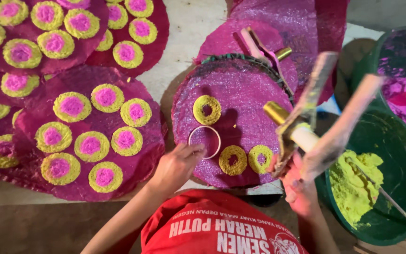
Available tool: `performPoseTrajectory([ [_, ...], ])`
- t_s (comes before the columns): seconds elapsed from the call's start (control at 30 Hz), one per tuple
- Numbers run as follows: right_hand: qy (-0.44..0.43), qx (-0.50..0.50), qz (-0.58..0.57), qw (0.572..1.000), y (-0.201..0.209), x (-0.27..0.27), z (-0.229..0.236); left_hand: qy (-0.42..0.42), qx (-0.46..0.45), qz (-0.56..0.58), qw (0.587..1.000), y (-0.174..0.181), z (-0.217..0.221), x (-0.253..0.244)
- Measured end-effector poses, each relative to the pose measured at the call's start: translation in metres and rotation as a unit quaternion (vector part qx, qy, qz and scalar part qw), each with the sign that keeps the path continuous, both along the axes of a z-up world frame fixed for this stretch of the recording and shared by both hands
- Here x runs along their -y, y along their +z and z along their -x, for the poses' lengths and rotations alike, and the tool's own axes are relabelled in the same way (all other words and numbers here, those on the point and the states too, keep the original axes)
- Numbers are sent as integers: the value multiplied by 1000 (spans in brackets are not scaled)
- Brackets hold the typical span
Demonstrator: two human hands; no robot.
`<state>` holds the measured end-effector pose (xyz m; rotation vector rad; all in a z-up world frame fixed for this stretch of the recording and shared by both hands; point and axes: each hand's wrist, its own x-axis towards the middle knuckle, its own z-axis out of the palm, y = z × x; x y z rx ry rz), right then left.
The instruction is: The person shapes colored dough onto circular sheets using a variety of wooden molds and a hand-operated press. They pick up yellow and pink dough from bowls and arrange them in decorative patterns on the sheets.
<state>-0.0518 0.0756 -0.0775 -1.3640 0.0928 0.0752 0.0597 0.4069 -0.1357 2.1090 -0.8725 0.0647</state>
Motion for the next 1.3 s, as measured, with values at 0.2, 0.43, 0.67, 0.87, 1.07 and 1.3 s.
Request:
performPoseTrajectory([
  [0.2, 255, -200, -94, 941, 12, -8, -27, -118, -498, 586, 628, 36, -60, 10],
  [0.43, 401, -346, 10, 848, 48, 5, -79, -358, -423, 701, 449, 50, -75, 28],
  [0.67, 346, -409, 170, 827, 38, 27, -115, -283, -372, 753, 464, 32, -86, 34],
  [0.87, 393, -282, 352, 801, 56, -13, -128, -254, -368, 820, 357, -3, -90, 43],
  [1.07, 381, -243, 424, 785, 68, -64, -124, -258, -368, 825, 343, -23, -96, 21],
  [1.3, 365, -295, 428, 772, 81, -68, -122, -218, -394, 836, 314, -30, -88, 41],
])
